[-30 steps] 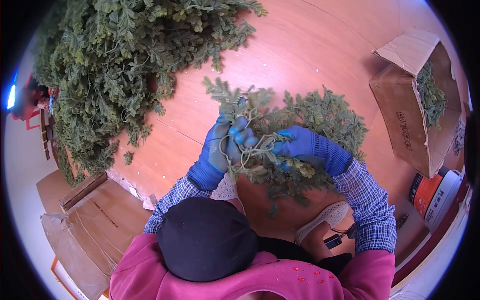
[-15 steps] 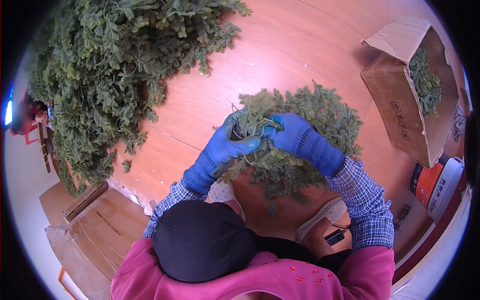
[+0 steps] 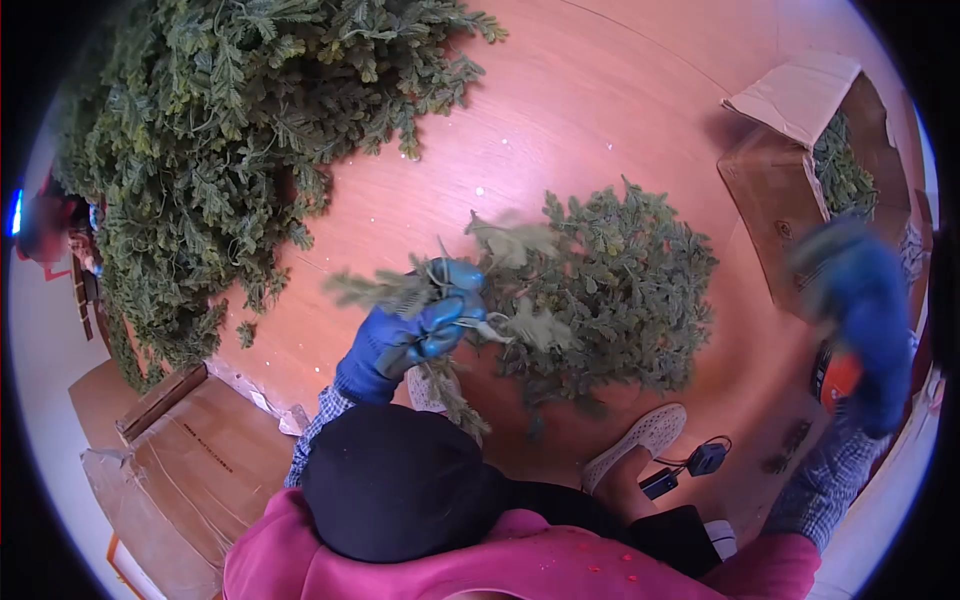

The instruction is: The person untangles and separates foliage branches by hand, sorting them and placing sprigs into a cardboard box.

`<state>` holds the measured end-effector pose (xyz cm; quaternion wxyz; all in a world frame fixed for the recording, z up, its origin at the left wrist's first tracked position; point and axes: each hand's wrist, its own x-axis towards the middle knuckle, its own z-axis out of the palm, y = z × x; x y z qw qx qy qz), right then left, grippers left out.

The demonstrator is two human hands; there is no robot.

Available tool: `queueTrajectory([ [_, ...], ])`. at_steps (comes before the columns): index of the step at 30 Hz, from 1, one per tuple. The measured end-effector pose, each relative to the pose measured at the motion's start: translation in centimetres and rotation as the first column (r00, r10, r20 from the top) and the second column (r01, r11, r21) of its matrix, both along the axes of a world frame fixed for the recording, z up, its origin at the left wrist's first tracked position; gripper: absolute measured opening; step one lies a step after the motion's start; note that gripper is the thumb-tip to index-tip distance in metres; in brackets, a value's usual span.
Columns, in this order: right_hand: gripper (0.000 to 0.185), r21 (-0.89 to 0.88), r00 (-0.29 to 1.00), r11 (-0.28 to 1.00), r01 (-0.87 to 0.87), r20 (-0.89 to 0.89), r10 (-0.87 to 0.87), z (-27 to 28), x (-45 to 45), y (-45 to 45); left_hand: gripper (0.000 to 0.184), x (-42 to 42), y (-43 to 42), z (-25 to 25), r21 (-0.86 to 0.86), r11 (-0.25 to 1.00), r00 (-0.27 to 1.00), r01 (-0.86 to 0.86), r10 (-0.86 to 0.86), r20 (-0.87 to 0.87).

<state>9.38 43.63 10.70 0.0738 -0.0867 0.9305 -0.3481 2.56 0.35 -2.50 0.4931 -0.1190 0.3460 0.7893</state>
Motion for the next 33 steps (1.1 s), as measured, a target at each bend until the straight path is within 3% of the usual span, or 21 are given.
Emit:
queueTrajectory([
  [2,0.017,0.002,0.822,0.830,0.558,-0.141,-0.552,3.2,0.9,8.1,0.036,-0.3,-1.2,-0.1,-0.027,0.999,0.987,0.028,-0.032,-0.157],
  [3,0.026,0.100,0.658,0.779,0.619,-0.607,-0.445,3.0,-0.2,9.8,0.036,-0.7,-1.0,-0.5,-0.025,0.999,0.986,0.030,-0.033,-0.163],
  [5,0.027,-0.051,0.564,0.713,0.700,-0.573,-0.594,1.7,-0.1,14.4,0.038,-1.1,-0.8,-1.2,0.215,0.976,0.992,-0.025,0.051,-0.113],
  [7,0.029,-0.200,0.466,0.621,0.758,-0.501,-0.730,0.8,-0.8,13.6,0.039,-1.2,-0.5,-0.9,0.061,0.997,0.994,-0.043,0.048,-0.093],
  [9,0.027,0.052,0.700,0.845,0.533,-0.588,-0.405,-0.2,-1.0,8.5,0.040,-1.7,0.7,0.7,-0.384,0.907,0.966,0.172,-0.231,-0.114],
  [11,0.026,-0.081,0.882,0.985,0.153,-0.439,-0.173,-2.2,-0.9,1.1,0.039,-1.6,2.1,0.3,-0.409,0.885,0.945,0.221,-0.298,-0.133],
  [12,0.036,-0.182,0.939,0.983,-0.022,-0.341,-0.042,-3.2,-0.8,-2.6,0.038,-1.3,2.4,-0.9,-0.455,0.840,0.893,0.295,-0.412,-0.183],
  [13,0.031,-0.014,0.919,0.954,-0.299,-0.274,0.284,-3.2,-2.2,-5.8,0.038,-1.1,2.7,-1.5,-0.506,0.785,0.825,0.358,-0.520,-0.223],
  [14,0.031,-0.164,0.886,0.871,-0.462,-0.035,0.463,-4.0,-3.4,-9.8,0.031,-1.5,4.2,0.4,-0.568,0.670,0.771,0.478,-0.630,-0.094],
  [15,0.034,0.029,0.801,0.820,-0.572,-0.195,0.566,-4.6,-3.4,-12.5,0.031,-0.8,4.8,0.0,-0.566,0.669,0.766,0.482,-0.635,-0.099],
  [16,0.036,0.231,0.679,0.761,-0.606,-0.348,0.646,-5.1,-3.4,-15.2,0.027,0.6,5.0,-0.8,-0.462,0.817,0.830,0.344,-0.495,-0.256],
  [18,0.041,0.307,0.623,0.723,-0.619,-0.368,0.690,-6.9,-3.6,-18.0,0.021,1.0,2.4,-4.0,-0.364,0.729,0.698,0.580,-0.675,-0.241],
  [20,0.033,0.476,0.848,0.717,-0.510,0.140,0.511,-8.0,-4.5,-19.3,0.021,0.5,4.0,-0.9,-0.443,0.699,0.700,0.561,-0.687,-0.197],
  [21,0.033,0.478,0.846,0.712,-0.514,0.143,0.514,-8.7,-4.7,-18.7,0.022,0.2,4.6,0.3,-0.521,0.660,0.702,0.541,-0.696,-0.153],
  [22,0.031,0.499,0.826,0.681,-0.536,0.142,0.546,-9.5,-4.7,-17.3,0.021,0.1,4.2,0.3,-0.442,0.701,0.782,0.560,-0.623,0.004],
  [24,0.029,0.519,0.801,0.644,-0.562,0.145,0.581,-9.1,-4.3,-15.4,0.022,-0.2,3.3,1.8,-0.368,0.766,0.810,0.527,-0.583,-0.054],
  [26,0.019,0.304,0.847,0.795,-0.525,0.103,0.521,-6.2,-3.5,-13.2,0.030,-0.6,1.9,1.2,-0.212,0.826,0.805,0.522,-0.560,-0.197],
  [29,0.025,0.279,0.969,0.956,-0.092,-0.196,0.150,-7.1,-2.0,-5.8,0.035,-1.9,-0.5,0.0,-0.090,0.939,0.927,0.333,-0.343,-0.154],
  [30,0.025,0.314,0.958,0.947,0.069,-0.287,0.025,-5.2,-2.2,-3.7,0.035,-2.3,-0.7,-0.4,-0.090,0.940,0.926,0.328,-0.339,-0.165],
  [32,0.024,0.173,0.833,0.956,0.236,-0.543,-0.107,-2.0,-2.2,1.2,0.031,-1.3,-2.4,-0.6,0.009,1.000,0.980,0.001,0.001,-0.200],
  [33,0.027,0.185,0.765,0.906,0.380,-0.613,-0.196,-0.9,-1.7,4.4,0.031,-1.3,-2.5,-0.6,-0.010,1.000,0.980,-0.003,0.001,-0.197],
])
